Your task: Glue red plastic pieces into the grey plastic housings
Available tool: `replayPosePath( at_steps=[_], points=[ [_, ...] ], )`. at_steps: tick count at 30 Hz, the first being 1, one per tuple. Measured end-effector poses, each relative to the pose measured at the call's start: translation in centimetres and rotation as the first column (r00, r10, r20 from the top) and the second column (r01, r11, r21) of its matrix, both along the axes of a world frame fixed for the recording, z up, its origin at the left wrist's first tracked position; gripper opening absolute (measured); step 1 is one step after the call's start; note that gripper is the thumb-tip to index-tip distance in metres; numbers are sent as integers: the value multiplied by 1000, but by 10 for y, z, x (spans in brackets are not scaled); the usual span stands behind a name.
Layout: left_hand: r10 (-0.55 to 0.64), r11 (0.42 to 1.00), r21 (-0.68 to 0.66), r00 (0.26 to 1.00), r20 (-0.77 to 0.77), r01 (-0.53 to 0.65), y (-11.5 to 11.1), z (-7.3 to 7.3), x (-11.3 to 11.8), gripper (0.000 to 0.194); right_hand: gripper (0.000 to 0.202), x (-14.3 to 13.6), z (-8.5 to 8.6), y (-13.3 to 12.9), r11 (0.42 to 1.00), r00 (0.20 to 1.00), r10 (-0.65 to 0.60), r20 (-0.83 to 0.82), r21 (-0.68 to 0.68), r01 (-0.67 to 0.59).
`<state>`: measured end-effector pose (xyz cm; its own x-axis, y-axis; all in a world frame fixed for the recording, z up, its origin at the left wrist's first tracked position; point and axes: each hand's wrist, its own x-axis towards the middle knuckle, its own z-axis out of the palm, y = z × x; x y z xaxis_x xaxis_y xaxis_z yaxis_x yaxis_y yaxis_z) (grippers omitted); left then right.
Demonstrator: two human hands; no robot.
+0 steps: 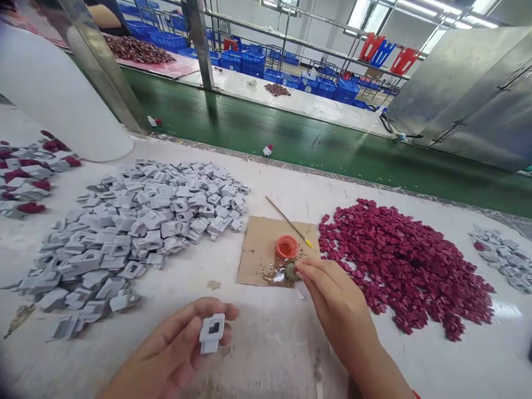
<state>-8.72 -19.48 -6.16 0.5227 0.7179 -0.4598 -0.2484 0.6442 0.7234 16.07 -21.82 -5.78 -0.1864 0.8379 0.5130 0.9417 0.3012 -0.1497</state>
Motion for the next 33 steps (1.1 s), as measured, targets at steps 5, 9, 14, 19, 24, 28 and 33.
replayPosePath(
  at_steps=[5,9,14,19,24,28,33],
  points=[
    [-9,989,-146,994,112,25,-8,-16,6,40,18,0,-3,4,998,997,27,76,-67,-22],
    [-73,995,69,997,-13,74,-15,-22,4,45,17,0,1,6,997,998,32,49,-70,-29],
    [46,841,541,994,-102,16,-20,-27,8,23,15,-7,7,0,999,997,-6,-78,-47,3],
    [328,357,902,871,-366,245,-18,-33,11,30,18,-30,3,-28,988,879,-133,-459,-131,81],
    [384,290,893,813,-437,343,-17,-39,9,26,23,-54,-11,-49,980,789,-60,-612,-186,-70],
    [393,319,892,812,-431,320,-18,-39,11,20,25,-65,-18,-49,978,784,-52,-618,-190,-85],
    [409,326,904,822,-397,275,-17,-37,14,18,26,-65,-22,-44,976,816,-2,-578,-179,-125]
  ],
)
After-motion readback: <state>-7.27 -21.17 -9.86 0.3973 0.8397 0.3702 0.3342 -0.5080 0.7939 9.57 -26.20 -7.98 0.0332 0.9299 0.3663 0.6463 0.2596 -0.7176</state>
